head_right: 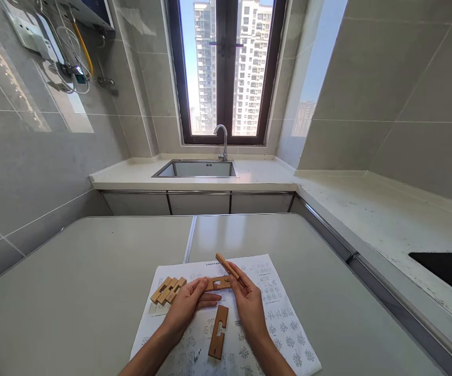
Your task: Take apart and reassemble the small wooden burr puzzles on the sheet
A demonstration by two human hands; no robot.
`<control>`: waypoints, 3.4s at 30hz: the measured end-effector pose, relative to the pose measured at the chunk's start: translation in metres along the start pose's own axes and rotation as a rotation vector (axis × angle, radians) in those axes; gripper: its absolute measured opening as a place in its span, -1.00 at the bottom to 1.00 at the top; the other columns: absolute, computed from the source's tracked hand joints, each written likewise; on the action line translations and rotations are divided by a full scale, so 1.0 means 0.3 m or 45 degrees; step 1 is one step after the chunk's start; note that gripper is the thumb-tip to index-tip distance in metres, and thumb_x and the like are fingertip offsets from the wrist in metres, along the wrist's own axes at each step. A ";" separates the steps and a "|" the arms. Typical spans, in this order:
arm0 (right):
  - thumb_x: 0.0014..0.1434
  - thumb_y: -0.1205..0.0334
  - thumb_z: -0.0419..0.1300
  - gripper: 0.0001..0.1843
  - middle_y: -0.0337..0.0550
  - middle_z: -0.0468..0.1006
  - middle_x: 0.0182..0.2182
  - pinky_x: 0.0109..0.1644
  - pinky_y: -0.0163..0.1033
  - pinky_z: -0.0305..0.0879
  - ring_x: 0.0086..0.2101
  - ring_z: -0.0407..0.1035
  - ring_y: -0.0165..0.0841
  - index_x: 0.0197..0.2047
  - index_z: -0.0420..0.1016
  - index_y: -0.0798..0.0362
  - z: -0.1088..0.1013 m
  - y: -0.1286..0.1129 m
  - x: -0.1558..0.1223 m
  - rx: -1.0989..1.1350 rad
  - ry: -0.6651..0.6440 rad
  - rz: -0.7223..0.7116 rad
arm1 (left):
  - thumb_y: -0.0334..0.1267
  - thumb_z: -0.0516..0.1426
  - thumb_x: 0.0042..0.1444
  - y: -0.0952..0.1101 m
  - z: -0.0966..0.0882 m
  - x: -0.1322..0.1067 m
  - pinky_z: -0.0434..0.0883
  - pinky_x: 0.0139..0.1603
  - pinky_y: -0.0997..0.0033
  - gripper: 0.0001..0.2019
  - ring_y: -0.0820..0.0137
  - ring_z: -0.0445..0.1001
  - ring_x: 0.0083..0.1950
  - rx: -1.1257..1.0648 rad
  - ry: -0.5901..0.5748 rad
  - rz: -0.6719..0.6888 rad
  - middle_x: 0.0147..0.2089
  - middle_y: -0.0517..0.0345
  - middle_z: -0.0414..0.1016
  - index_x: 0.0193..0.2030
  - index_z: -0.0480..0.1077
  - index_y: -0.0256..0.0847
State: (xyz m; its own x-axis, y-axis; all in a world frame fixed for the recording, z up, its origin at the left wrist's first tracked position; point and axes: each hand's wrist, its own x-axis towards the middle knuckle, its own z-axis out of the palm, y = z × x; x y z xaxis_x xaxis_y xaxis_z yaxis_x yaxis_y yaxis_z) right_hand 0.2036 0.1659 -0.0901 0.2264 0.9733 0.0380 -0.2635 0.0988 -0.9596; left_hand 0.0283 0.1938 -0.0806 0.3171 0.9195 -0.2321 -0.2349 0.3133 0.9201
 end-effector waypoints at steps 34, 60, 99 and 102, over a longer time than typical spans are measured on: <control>0.23 -0.15 0.35 -0.43 -0.04 0.53 0.25 0.39 0.18 0.28 0.25 0.41 0.04 0.23 0.59 -0.08 0.019 0.029 -0.017 -0.176 -0.157 -0.118 | 0.34 0.21 0.15 -0.031 0.048 -0.022 0.09 -0.54 0.51 -0.44 0.61 0.08 -0.61 0.030 -0.119 0.111 -0.48 0.37 0.25 -0.32 0.25 -0.18; 0.30 -0.17 0.28 -0.53 -0.03 0.64 0.13 0.20 0.12 0.47 0.12 0.53 0.07 0.16 0.65 -0.15 0.038 0.001 -0.038 -0.350 -0.267 -0.156 | 0.34 0.24 0.12 -0.051 0.019 -0.012 -0.12 -0.53 0.49 -0.44 0.60 -0.15 -0.56 -0.037 -0.197 0.006 -0.48 0.44 0.08 -0.22 0.24 -0.15; 0.39 -0.05 0.15 -0.70 -0.20 0.62 -0.46 -0.34 -0.25 0.36 -0.45 0.54 -0.26 -0.13 0.51 0.00 0.003 0.031 -0.032 -1.196 -0.111 -0.419 | 0.29 0.14 0.26 -0.046 0.027 -0.018 0.05 -0.54 0.50 -0.49 0.59 0.00 -0.59 0.049 0.017 0.245 -0.49 0.36 0.26 -0.28 0.27 -0.18; 0.34 -0.13 0.18 -0.67 -0.32 0.49 -0.64 -0.40 -0.28 0.17 -0.55 0.46 -0.28 -0.22 0.46 -0.02 0.001 0.020 -0.038 -1.435 -0.233 -0.268 | 0.29 0.14 0.27 -0.043 0.028 -0.019 0.07 -0.54 0.52 -0.49 0.60 0.04 -0.59 0.038 0.040 0.253 -0.48 0.34 0.29 -0.28 0.27 -0.18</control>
State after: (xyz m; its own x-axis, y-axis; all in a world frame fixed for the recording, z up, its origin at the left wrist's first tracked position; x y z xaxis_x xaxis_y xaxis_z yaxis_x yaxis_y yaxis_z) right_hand 0.1992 0.1554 -0.0962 0.0034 0.9841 0.1778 0.7682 0.1112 -0.6305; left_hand 0.0371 0.1825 -0.0886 0.2383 0.9697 -0.0545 -0.2622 0.1182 0.9577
